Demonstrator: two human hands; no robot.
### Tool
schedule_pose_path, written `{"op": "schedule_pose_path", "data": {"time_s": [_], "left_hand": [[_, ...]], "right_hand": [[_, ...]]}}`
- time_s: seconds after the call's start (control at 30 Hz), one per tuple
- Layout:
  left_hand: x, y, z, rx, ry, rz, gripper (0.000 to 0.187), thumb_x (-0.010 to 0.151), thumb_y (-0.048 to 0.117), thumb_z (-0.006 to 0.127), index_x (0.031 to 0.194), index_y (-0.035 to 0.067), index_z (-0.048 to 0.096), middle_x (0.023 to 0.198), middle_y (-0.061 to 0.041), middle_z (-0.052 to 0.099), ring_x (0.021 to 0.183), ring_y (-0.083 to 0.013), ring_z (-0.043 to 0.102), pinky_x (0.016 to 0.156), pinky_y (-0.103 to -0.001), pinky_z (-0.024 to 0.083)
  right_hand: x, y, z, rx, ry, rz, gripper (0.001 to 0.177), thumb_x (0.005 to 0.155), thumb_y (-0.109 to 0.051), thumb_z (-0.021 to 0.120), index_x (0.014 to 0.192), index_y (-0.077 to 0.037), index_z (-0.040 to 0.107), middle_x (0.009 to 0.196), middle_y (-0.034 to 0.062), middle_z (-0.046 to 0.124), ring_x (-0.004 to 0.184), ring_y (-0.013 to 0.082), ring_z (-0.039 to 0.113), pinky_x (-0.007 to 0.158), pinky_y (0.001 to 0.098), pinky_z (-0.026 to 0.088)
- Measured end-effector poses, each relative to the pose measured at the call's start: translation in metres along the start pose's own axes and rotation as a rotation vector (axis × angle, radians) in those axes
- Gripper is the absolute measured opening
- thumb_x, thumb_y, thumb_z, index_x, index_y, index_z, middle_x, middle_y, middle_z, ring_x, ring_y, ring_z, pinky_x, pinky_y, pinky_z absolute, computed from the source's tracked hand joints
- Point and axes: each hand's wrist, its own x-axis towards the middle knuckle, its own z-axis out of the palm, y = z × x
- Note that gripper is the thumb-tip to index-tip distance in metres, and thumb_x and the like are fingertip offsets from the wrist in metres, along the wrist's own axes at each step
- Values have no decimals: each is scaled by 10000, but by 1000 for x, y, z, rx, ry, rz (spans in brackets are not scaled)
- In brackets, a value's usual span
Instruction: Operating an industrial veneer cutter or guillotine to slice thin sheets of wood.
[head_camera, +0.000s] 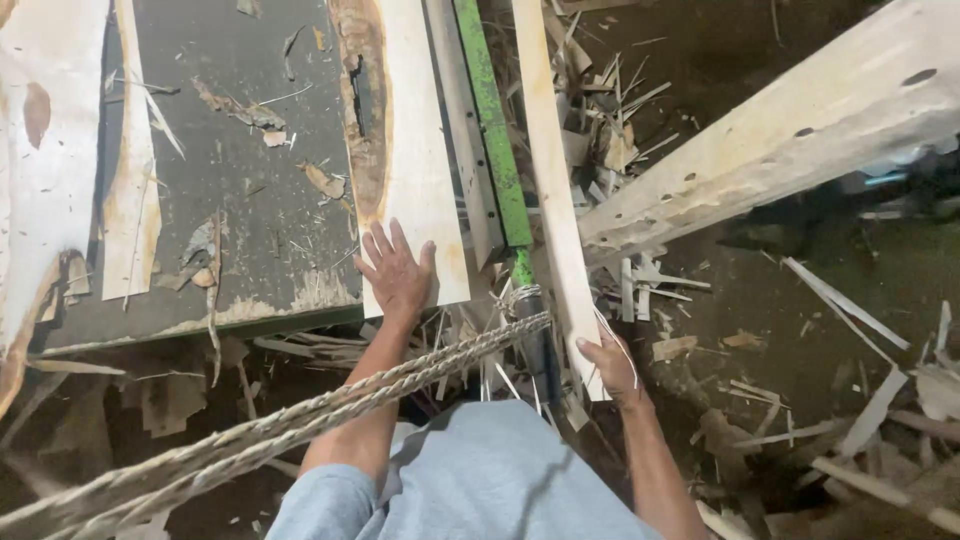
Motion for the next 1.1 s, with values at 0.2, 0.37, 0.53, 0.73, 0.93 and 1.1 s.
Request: {"op": "schedule_pose_path", "data": {"time_s": [0.2,0.37,0.53,0.73,0.93,1.1], "left_hand": [[-2,3,-14,-87,1,-7,857,929,567,584,1569,51,340,1639,-269,260,1520,-446,197,1187,-687,100],[-7,-10,-4,-197,122,32,851,878,505,693,1516,30,391,1599,-301,272,1482,-473,220,1159,-692,116],[-24,43,-62,-651,333,225,496,1000,373,632,1349,21,620,1476,-279,554,1401,-406,504,1177,-492,395],[-23,113,-199,-1286,-405,249,547,1046,435,521,1357,13,676,1279,-189,726,1154,-267,690,957,-410,534],[18,77,-227,-1621,-482,139,325,987,190,657,1227,-27,617,1026,-145,713,840,-201,697,769,-363,605],[56,-1,-122,-1718,-183,-230,242,944,7,608,1160,-89,556,946,-154,624,714,-209,644,622,-375,584]], "right_hand": [[-36,-61,29,4,15,-13,609,945,-67,601,1532,-4,451,1360,93,644,1190,162,615,1046,306,461],[-47,-83,29,120,-25,-22,560,960,-57,573,1505,14,466,1275,187,674,1092,228,685,935,349,536],[-77,-197,81,107,-38,-47,557,929,-34,561,1477,17,474,1205,186,717,1063,210,719,874,302,574],[-39,-284,179,-17,-70,-115,664,927,-194,603,1551,-14,467,1091,215,728,868,275,708,690,376,600],[2,-267,209,169,-444,11,822,982,-625,412,1411,68,519,990,221,767,780,263,772,715,373,652],[-16,-236,182,-137,-449,-87,693,1062,-581,382,1273,-9,713,700,19,672,538,101,575,460,216,452]]}}
